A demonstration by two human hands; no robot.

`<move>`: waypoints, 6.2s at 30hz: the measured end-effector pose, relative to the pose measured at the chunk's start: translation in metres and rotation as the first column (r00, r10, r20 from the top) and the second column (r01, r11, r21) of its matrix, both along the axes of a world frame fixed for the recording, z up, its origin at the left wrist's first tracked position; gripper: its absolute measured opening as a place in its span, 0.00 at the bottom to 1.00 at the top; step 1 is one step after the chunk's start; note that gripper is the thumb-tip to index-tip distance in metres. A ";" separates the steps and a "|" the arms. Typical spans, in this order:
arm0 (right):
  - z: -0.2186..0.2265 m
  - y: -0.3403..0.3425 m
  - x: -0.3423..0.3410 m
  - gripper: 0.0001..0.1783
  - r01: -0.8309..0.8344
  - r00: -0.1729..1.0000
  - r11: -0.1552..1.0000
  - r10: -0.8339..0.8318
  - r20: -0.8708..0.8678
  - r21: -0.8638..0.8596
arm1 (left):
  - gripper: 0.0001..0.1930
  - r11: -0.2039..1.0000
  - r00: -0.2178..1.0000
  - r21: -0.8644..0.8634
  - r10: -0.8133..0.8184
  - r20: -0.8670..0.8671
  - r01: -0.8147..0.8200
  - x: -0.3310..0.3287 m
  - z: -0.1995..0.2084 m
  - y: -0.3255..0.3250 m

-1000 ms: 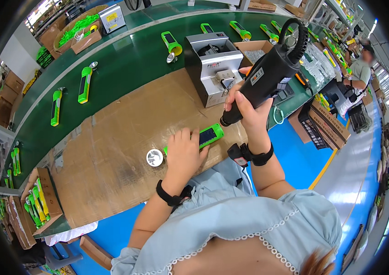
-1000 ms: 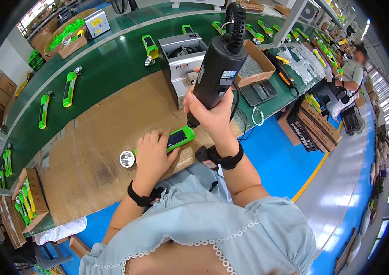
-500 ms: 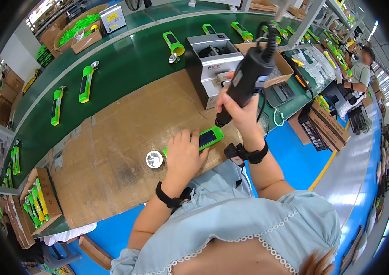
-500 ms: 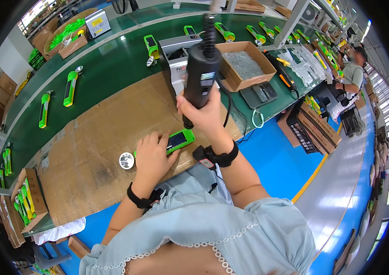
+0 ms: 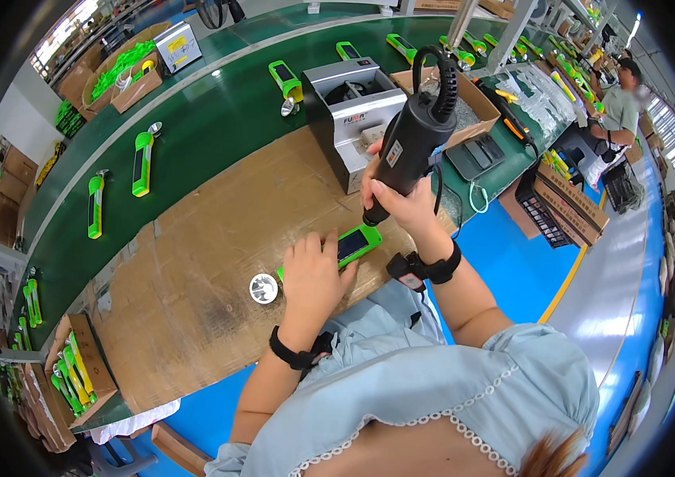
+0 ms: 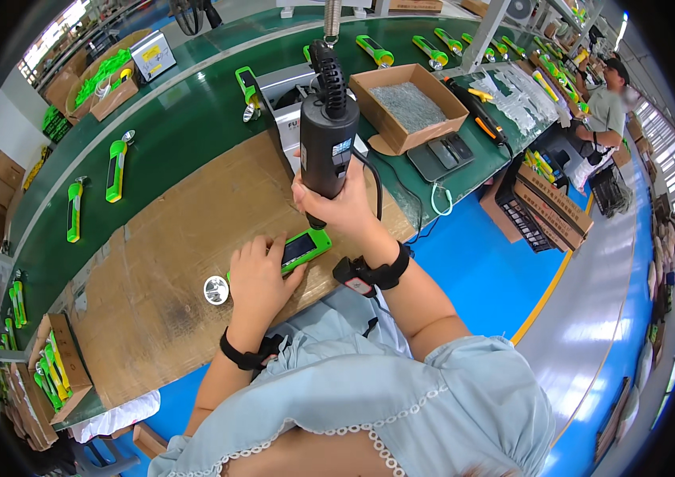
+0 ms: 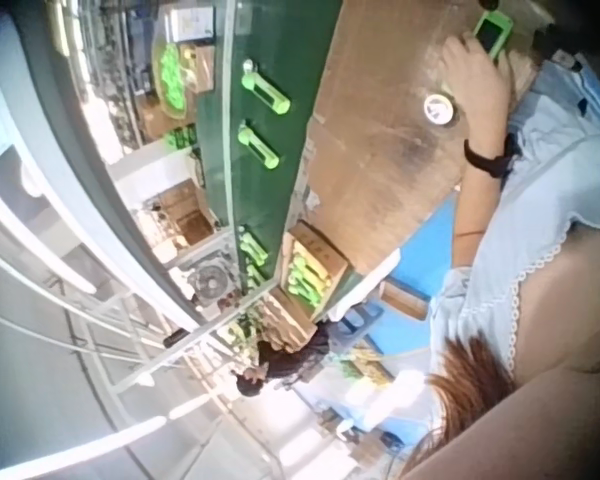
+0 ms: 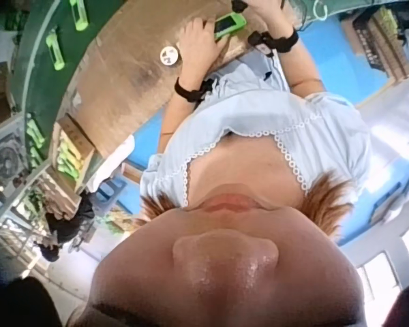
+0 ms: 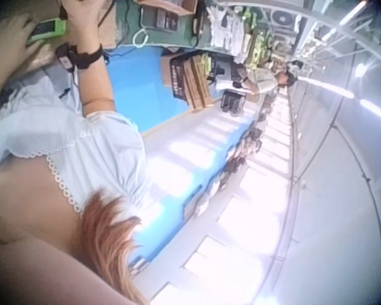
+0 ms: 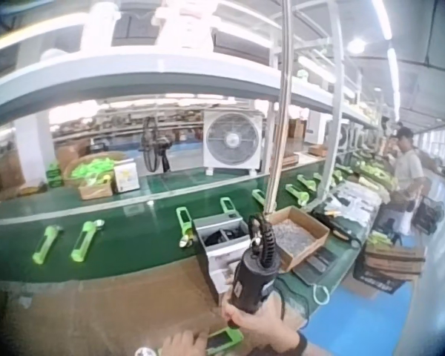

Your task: The recorder uses an electric screwdriver to assemble the internal components and housing of handheld flashlights.

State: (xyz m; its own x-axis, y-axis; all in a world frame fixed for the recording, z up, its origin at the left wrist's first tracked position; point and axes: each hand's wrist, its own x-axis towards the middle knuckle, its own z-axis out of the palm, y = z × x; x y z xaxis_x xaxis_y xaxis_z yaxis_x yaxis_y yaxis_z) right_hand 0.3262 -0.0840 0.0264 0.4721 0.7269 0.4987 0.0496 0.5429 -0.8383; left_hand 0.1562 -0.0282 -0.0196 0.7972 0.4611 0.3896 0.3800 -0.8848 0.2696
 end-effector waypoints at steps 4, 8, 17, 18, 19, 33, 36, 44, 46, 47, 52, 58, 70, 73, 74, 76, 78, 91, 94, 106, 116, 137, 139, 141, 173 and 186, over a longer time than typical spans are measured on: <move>0.009 -0.002 -0.001 0.26 -0.026 0.999 0.999 0.027 -0.026 0.045 | 0.24 1.000 1.000 0.009 0.002 -0.003 -0.002 0.000 0.001 0.000; 0.030 -0.002 0.007 0.28 0.037 0.996 0.985 -0.050 0.073 0.169 | 0.24 1.000 1.000 0.010 0.000 -0.012 0.000 -0.001 0.002 0.000; 0.068 0.024 0.049 0.24 0.406 0.875 0.869 -0.459 0.155 0.283 | 0.22 0.893 0.911 -0.410 -0.002 0.413 0.188 -0.019 0.015 0.002; 0.067 0.028 0.053 0.24 0.395 0.886 0.873 -0.444 0.133 0.285 | 0.23 0.938 0.922 -0.313 -0.016 0.387 0.147 -0.024 0.017 0.006; 0.064 0.035 0.056 0.23 0.391 0.884 0.864 -0.449 0.132 0.318 | 0.23 0.972 0.933 -0.211 -0.025 0.360 0.107 -0.029 0.019 0.010; 0.046 0.017 0.014 0.22 0.373 0.915 0.917 -0.389 0.110 0.142 | 0.23 0.964 0.991 -0.253 0.105 0.081 -0.082 -0.050 0.000 0.009; 0.048 0.013 0.009 0.25 0.411 0.890 0.875 -0.446 0.094 0.256 | 0.24 0.959 0.990 -0.270 0.115 0.079 -0.090 -0.044 -0.001 0.006; 0.058 0.042 0.048 0.16 0.467 0.861 0.838 -0.503 0.071 0.283 | 0.24 0.964 0.978 -0.223 0.174 0.111 -0.147 -0.045 -0.003 0.002; 0.059 0.045 0.055 0.19 0.482 0.837 0.845 -0.522 0.163 0.231 | 0.24 0.964 0.978 -0.217 0.178 0.111 -0.151 -0.044 -0.004 0.002; 0.063 0.045 0.054 0.19 0.460 0.849 0.868 -0.492 0.194 0.187 | 0.24 0.965 0.977 -0.211 0.184 0.105 -0.159 -0.045 -0.005 0.001; 0.060 0.044 0.052 0.20 0.394 0.871 0.912 -0.409 0.273 0.112 | 0.24 0.967 0.977 -0.212 0.173 0.127 -0.144 -0.046 -0.007 0.000; 0.050 0.010 0.004 0.24 0.091 0.995 0.974 -0.095 0.010 0.209 | 0.24 0.964 0.973 -0.213 0.192 0.129 -0.161 -0.046 -0.008 0.001; 0.018 -0.002 -0.082 0.27 -0.216 0.974 0.959 0.197 0.112 0.185 | 0.25 0.951 0.958 -0.230 0.245 0.149 -0.207 -0.044 -0.010 -0.001; 0.016 -0.003 -0.085 0.32 -0.125 0.981 0.990 0.112 0.160 0.071 | 0.25 0.952 0.955 -0.219 0.251 0.159 -0.214 -0.044 -0.013 -0.001; 0.015 -0.003 -0.087 0.32 -0.145 0.982 0.986 0.133 0.133 0.087 | 0.25 0.956 0.954 -0.201 0.248 0.168 -0.213 -0.044 -0.014 -0.001; 0.013 -0.001 -0.090 0.31 -0.168 0.982 0.981 0.157 0.105 0.102 | 0.25 0.959 0.952 -0.185 0.248 0.177 -0.215 -0.044 -0.014 0.000; 0.009 0.002 -0.094 0.28 -0.161 0.985 0.978 0.152 0.082 0.129 | 0.24 0.956 0.957 -0.220 0.235 0.169 -0.195 -0.043 -0.014 0.003; 0.016 0.001 -0.079 0.31 -0.297 0.953 0.929 0.302 0.014 0.222 | 0.24 0.960 0.970 -0.247 0.177 0.168 -0.132 -0.048 -0.018 0.008; 0.016 -0.002 -0.078 0.31 -0.299 0.950 0.928 0.311 -0.021 0.222 | 0.24 0.962 0.970 -0.230 0.185 0.157 -0.146 -0.049 -0.017 0.004; 0.017 -0.003 -0.075 0.32 -0.291 0.951 0.930 0.306 -0.036 0.227 | 0.16 0.991 0.884 -0.128 0.030 0.467 0.035 -0.046 -0.020 0.006; 0.046 -0.030 -0.070 0.35 -0.078 0.996 0.966 0.086 -0.021 0.245 | 0.13 0.928 0.836 -0.298 -0.025 0.547 0.224 -0.027 0.009 -0.005; 0.064 -0.031 0.034 0.36 0.227 0.963 0.909 -0.264 0.060 0.350 | 0.06 0.954 0.951 -0.233 -0.119 0.286 0.190 0.063 0.075 0.045; 0.061 -0.022 0.051 0.34 0.258 0.949 0.886 -0.306 0.068 0.385 | 0.06 0.976 0.958 -0.173 -0.083 0.276 0.134 0.093 0.098 0.062; 0.063 -0.008 0.058 0.19 0.271 0.960 0.877 -0.274 -0.049 0.398 | 0.08 0.987 0.961 -0.129 -0.053 0.273 0.091 0.121 0.113 0.083; 0.026 -0.004 -0.065 0.30 -0.168 0.984 0.958 0.178 -0.025 0.232 | 0.24 0.958 0.987 -0.276 0.114 0.114 -0.079 -0.033 -0.009 0.014; 0.015 0.001 -0.079 0.29 -0.127 0.986 0.990 0.119 0.113 0.066 | 0.25 0.962 0.972 -0.268 0.102 0.212 -0.043 -0.036 -0.018 0.010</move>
State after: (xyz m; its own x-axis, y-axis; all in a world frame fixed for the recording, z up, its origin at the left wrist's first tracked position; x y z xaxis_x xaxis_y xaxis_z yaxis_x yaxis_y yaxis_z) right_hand 0.2474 -0.0826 0.0418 0.3219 0.7361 0.5954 0.0672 0.6095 -0.7899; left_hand 0.1198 -0.0185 -0.0377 0.6648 0.6233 0.4117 0.3445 -0.7448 0.5715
